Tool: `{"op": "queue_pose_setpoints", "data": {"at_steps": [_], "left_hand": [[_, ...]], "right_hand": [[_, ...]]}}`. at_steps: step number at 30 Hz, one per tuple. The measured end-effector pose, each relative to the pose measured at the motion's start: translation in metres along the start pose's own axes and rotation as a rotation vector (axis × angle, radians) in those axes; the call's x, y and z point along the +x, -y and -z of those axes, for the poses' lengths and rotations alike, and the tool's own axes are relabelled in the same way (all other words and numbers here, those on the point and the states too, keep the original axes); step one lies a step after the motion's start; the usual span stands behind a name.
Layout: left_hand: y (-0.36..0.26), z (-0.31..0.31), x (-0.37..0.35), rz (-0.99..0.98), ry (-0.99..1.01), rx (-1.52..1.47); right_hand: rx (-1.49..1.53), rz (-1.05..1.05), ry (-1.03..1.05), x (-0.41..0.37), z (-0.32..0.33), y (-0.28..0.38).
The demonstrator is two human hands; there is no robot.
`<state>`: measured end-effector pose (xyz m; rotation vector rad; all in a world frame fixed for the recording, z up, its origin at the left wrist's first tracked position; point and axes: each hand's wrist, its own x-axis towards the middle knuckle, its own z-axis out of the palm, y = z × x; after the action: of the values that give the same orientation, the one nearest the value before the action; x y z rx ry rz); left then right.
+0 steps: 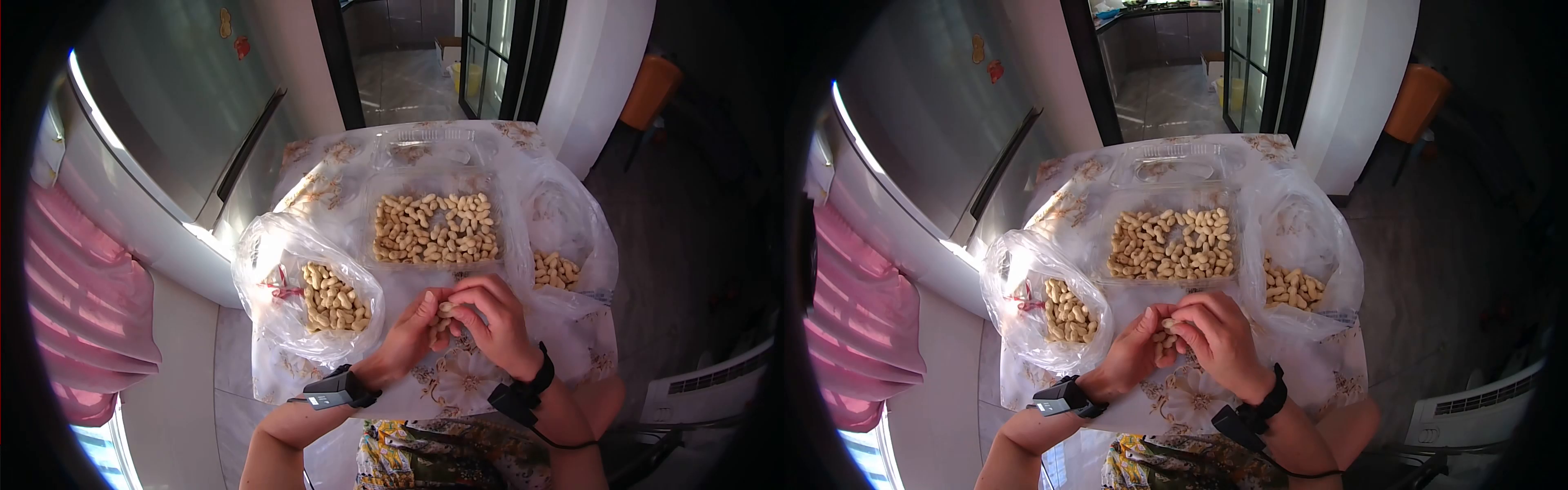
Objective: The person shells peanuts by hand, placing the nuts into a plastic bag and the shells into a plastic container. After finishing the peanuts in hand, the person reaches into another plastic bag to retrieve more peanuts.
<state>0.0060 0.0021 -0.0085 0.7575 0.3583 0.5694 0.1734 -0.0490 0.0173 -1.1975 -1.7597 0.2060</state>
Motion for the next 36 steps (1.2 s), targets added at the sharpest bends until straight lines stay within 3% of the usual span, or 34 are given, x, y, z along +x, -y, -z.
{"op": "queue_pose_setpoints", "data": {"at_steps": [2, 5, 17, 36], "left_hand": [[-0.003, 0.000, -0.001, 0.006, -0.071, 0.151], [-0.005, -0.003, -0.003, 0.025, -0.137, 0.119], [-0.010, -0.006, -0.006, -0.051, -0.170, 0.251], [-0.008, -0.005, -0.005, -0.072, -0.205, 0.174]], "right_hand": [[0.014, -0.041, -0.064, -0.001, 0.001, 0.000], [-0.015, -0.007, -0.060, -0.001, 0.002, -0.001], [0.062, -0.129, -0.113, -0.002, 0.000, 0.002], [0.134, -0.041, -0.041, -0.001, 0.002, 0.002]]}}
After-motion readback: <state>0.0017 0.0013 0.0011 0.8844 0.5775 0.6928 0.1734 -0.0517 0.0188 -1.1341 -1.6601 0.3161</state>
